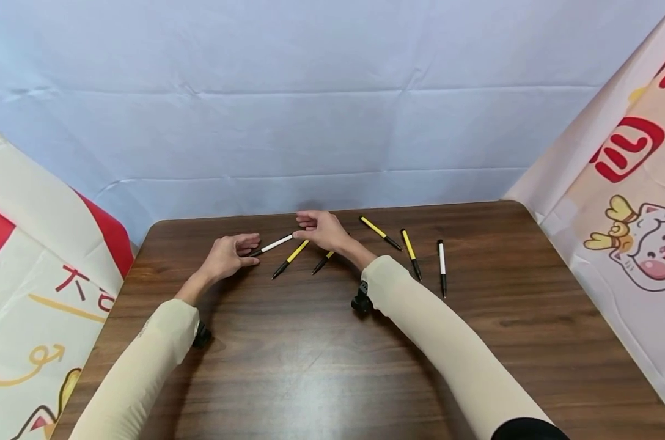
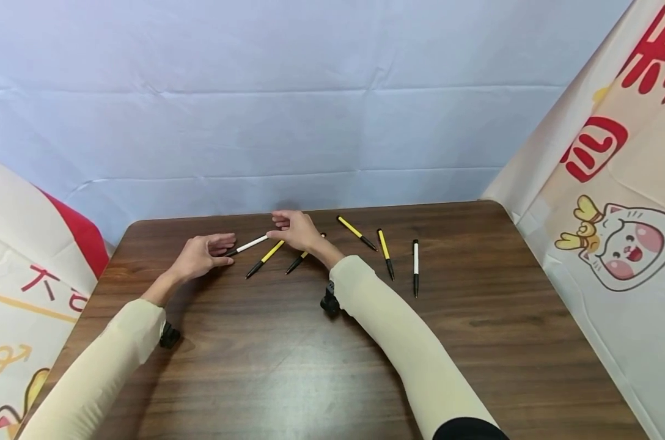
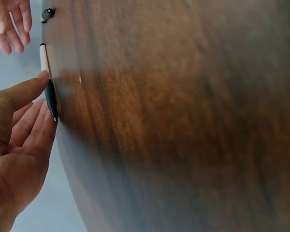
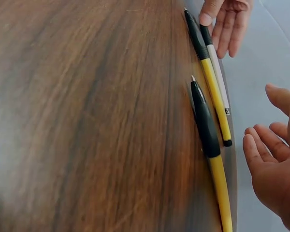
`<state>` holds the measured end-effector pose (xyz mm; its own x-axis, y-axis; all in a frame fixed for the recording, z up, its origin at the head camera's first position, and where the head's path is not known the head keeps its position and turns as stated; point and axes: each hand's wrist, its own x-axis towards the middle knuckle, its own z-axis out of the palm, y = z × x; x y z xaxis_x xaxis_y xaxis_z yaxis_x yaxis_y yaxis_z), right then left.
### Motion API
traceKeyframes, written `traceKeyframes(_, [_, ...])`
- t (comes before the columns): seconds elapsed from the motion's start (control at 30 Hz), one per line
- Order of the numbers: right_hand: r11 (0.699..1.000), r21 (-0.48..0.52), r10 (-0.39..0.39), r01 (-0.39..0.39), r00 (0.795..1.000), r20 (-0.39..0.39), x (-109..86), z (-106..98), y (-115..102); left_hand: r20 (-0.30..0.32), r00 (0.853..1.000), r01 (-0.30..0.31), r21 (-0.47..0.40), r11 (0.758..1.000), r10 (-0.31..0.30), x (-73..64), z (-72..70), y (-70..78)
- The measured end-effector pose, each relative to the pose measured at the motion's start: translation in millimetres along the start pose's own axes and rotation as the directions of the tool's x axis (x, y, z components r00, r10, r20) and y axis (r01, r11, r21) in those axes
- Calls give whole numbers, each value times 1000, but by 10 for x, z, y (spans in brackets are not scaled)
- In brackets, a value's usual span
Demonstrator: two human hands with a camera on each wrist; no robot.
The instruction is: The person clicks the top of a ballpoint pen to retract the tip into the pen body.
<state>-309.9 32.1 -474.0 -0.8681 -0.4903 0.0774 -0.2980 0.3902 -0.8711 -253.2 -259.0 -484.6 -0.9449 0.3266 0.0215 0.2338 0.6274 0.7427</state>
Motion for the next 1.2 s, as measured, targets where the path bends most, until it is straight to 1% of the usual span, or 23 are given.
traceKeyframes(0.17, [1000, -11, -3, 3, 1000, 20, 77, 67, 2, 0, 1000, 22, -9, 1000, -22, -1, 11, -1])
traceKeyframes(0.4, [1000, -27, 16, -16, 999, 32, 169, 141, -3, -9, 1000, 13, 12, 1000, -13, 16, 3, 42])
traceKeyframes(0.6, [996, -82, 38, -36, 999, 33, 197, 171, 35, -22, 1000, 11, 6, 1000, -11, 28, 23, 37])
traceKeyframes(0.9, [992, -121, 43, -41, 999, 13, 212, 214, 95, -69, 997, 26, 11, 1000, -25, 47, 95, 31])
traceKeyframes(1.1, [987, -160, 29, -30, 1000, -8, 224, 255, 120, -114, 993, 36, 7, 999, -35, 48, 128, 29])
traceKeyframes(1.2, [983, -184, 17, -20, 1000, -21, 233, 282, 142, -126, 991, 41, 19, 999, -38, 46, 146, 28])
